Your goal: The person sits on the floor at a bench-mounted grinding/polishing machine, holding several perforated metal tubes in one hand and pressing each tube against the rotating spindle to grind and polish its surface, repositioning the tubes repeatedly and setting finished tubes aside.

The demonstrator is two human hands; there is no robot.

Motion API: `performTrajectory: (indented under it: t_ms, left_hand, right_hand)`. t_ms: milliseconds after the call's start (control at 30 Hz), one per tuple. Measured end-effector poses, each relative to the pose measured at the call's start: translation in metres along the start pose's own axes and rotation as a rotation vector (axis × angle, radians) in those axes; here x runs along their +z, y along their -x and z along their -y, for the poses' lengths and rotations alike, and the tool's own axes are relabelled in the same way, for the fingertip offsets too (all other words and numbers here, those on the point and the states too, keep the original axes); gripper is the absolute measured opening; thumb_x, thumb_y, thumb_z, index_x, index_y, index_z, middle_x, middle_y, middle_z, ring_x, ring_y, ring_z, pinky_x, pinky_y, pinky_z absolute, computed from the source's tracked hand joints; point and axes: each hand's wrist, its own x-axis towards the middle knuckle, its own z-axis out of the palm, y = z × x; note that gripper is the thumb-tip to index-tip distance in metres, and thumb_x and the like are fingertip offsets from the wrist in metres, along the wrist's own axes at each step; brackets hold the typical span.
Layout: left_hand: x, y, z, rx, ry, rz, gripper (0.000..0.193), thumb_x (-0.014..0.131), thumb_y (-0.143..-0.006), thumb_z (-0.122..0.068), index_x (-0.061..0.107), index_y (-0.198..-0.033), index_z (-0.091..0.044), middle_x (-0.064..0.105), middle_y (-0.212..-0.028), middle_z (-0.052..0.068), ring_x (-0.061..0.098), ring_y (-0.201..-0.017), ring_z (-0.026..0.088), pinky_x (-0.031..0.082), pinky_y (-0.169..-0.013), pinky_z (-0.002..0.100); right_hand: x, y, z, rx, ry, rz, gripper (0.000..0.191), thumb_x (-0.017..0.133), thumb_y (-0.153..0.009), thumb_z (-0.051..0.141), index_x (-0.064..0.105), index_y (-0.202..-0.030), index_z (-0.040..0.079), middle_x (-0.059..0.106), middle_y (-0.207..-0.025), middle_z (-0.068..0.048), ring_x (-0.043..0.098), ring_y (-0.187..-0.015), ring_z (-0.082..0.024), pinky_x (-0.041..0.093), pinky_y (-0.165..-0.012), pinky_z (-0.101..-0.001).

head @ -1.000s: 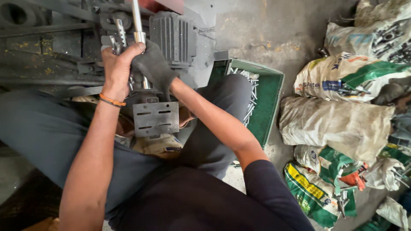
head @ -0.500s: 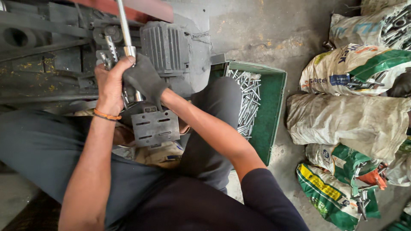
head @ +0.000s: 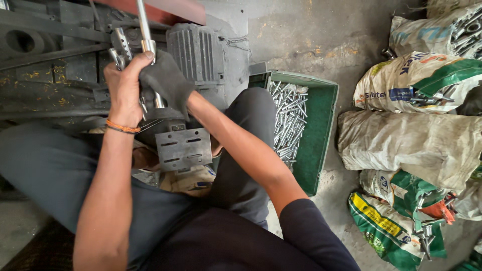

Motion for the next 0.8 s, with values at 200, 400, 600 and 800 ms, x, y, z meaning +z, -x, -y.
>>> performTrajectory:
  t_ms: [200, 400, 600, 800]
  left_hand:
    - [0.003, -0.005, -0.004, 0.012, 0.015, 0.002, 0.022, 0.082, -0.085, -0.012, 0.077, -0.102, 0.001, 0.076, -0.093, 0.005, 0.071, -0.080, 0.013, 0.057, -0.076, 0.027]
    - [0.002, -0.011, -0.004, 0.002, -0.013, -0.029, 0.021, 0.083, -0.084, -0.013, 0.077, -0.098, 0.001, 0.076, -0.090, 0.005, 0.071, -0.076, 0.013, 0.057, -0.073, 0.027]
    - [0.001, -0.019, -0.001, 0.042, -0.090, -0.039, 0.020, 0.085, -0.083, -0.016, 0.076, -0.093, 0.000, 0.075, -0.087, 0.003, 0.069, -0.073, 0.011, 0.055, -0.070, 0.026]
    - [0.004, -0.028, -0.007, 0.098, -0.150, -0.036, 0.018, 0.085, -0.083, -0.015, 0.076, -0.089, -0.001, 0.074, -0.084, 0.001, 0.066, -0.070, 0.009, 0.053, -0.067, 0.025]
  right_hand:
    - [0.000, -0.007, 0.007, -0.002, 0.029, -0.009, 0.016, 0.062, -0.088, 0.010, 0.063, -0.091, -0.006, 0.065, -0.065, -0.011, 0.061, -0.044, -0.018, 0.050, -0.037, -0.0354]
    - [-0.001, -0.008, 0.013, 0.095, -0.004, -0.007, 0.015, 0.064, -0.086, 0.012, 0.060, -0.089, -0.003, 0.063, -0.061, -0.012, 0.059, -0.039, -0.020, 0.048, -0.033, -0.0370]
    - [-0.002, -0.014, 0.018, 0.099, -0.045, -0.014, 0.016, 0.063, -0.087, 0.012, 0.059, -0.091, -0.003, 0.061, -0.064, -0.011, 0.058, -0.041, -0.020, 0.049, -0.033, -0.0376]
    - [-0.008, -0.014, 0.026, -0.004, -0.066, 0.111, 0.015, 0.061, -0.088, 0.010, 0.056, -0.093, -0.003, 0.059, -0.064, -0.011, 0.058, -0.042, -0.021, 0.051, -0.036, -0.0374]
